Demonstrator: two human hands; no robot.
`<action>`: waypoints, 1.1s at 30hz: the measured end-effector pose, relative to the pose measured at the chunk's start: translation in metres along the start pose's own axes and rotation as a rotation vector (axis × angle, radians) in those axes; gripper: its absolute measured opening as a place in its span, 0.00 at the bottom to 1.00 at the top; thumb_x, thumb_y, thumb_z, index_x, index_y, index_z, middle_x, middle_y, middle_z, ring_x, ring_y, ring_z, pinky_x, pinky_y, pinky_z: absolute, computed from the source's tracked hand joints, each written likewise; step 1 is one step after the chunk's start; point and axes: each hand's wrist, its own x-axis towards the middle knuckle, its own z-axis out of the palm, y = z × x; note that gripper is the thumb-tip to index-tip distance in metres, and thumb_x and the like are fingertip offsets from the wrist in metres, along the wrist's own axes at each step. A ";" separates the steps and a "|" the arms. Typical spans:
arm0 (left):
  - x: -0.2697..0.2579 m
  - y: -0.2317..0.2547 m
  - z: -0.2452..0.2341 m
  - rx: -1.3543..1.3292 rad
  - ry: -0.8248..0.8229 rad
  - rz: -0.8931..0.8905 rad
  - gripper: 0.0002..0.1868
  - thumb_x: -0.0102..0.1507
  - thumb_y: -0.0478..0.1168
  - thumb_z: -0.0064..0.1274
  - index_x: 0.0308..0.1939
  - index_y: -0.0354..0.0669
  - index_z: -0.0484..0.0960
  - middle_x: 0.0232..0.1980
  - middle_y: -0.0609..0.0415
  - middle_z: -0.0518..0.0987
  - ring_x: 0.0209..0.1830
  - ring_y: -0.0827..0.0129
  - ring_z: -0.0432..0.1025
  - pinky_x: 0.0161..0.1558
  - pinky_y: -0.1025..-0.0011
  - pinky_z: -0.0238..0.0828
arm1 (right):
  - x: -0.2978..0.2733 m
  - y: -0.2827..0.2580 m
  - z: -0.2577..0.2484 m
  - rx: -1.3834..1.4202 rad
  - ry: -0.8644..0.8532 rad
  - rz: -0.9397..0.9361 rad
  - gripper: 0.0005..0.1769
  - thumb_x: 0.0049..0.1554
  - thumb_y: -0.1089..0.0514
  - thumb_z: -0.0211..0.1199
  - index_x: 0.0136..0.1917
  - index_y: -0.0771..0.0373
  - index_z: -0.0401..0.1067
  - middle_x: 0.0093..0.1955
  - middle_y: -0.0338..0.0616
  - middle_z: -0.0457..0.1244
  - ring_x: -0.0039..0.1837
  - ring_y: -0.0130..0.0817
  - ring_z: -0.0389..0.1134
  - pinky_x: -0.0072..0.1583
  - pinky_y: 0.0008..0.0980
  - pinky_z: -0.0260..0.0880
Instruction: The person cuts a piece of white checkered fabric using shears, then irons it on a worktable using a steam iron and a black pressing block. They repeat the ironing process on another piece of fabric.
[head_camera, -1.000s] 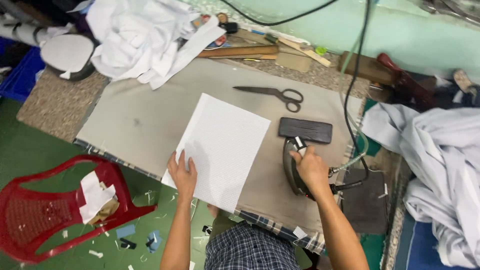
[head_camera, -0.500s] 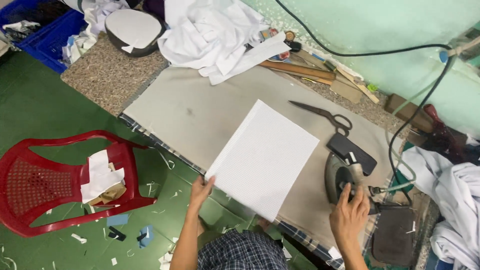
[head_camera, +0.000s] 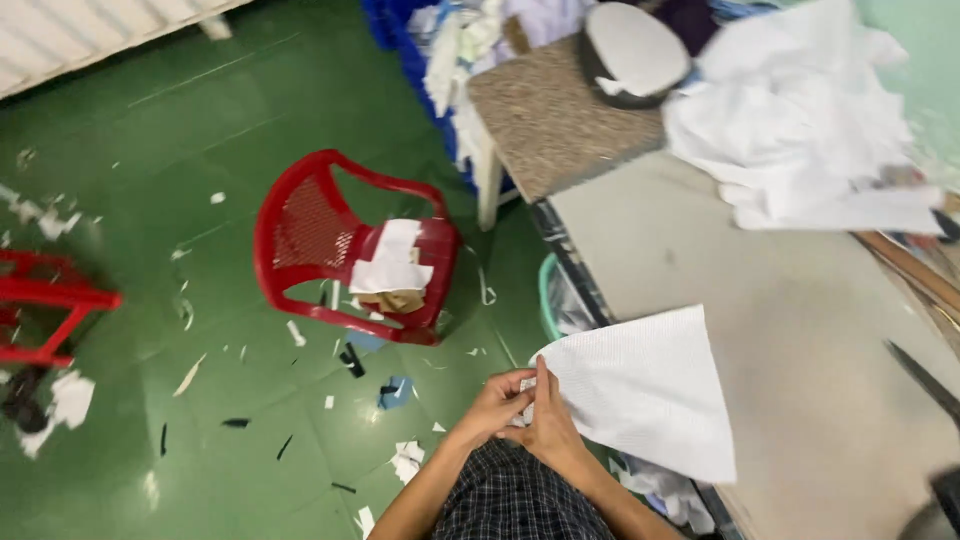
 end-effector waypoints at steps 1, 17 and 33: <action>-0.011 0.006 -0.022 -0.065 -0.002 0.008 0.25 0.68 0.32 0.51 0.70 0.43 0.74 0.26 0.66 0.73 0.20 0.84 0.59 0.24 0.83 0.55 | 0.015 -0.008 0.009 -0.018 -0.005 -0.047 0.76 0.46 0.58 0.82 0.82 0.63 0.22 0.77 0.61 0.42 0.72 0.56 0.55 0.65 0.51 0.65; -0.022 0.104 -0.232 0.384 0.872 0.219 0.23 0.66 0.42 0.52 0.66 0.45 0.76 0.62 0.56 0.82 0.52 0.66 0.82 0.47 0.71 0.75 | 0.290 -0.150 0.063 -0.350 0.139 -1.003 0.25 0.56 0.72 0.59 0.67 0.67 0.70 0.69 0.55 0.58 0.57 0.47 0.70 0.50 0.43 0.73; -0.028 0.145 -0.418 0.498 0.683 0.344 0.20 0.62 0.45 0.61 0.56 0.41 0.83 0.60 0.47 0.82 0.70 0.55 0.68 0.78 0.49 0.39 | 0.441 -0.394 0.066 -0.403 0.010 -1.392 0.24 0.50 0.80 0.60 0.58 0.65 0.76 0.45 0.44 0.70 0.35 0.27 0.65 0.33 0.21 0.69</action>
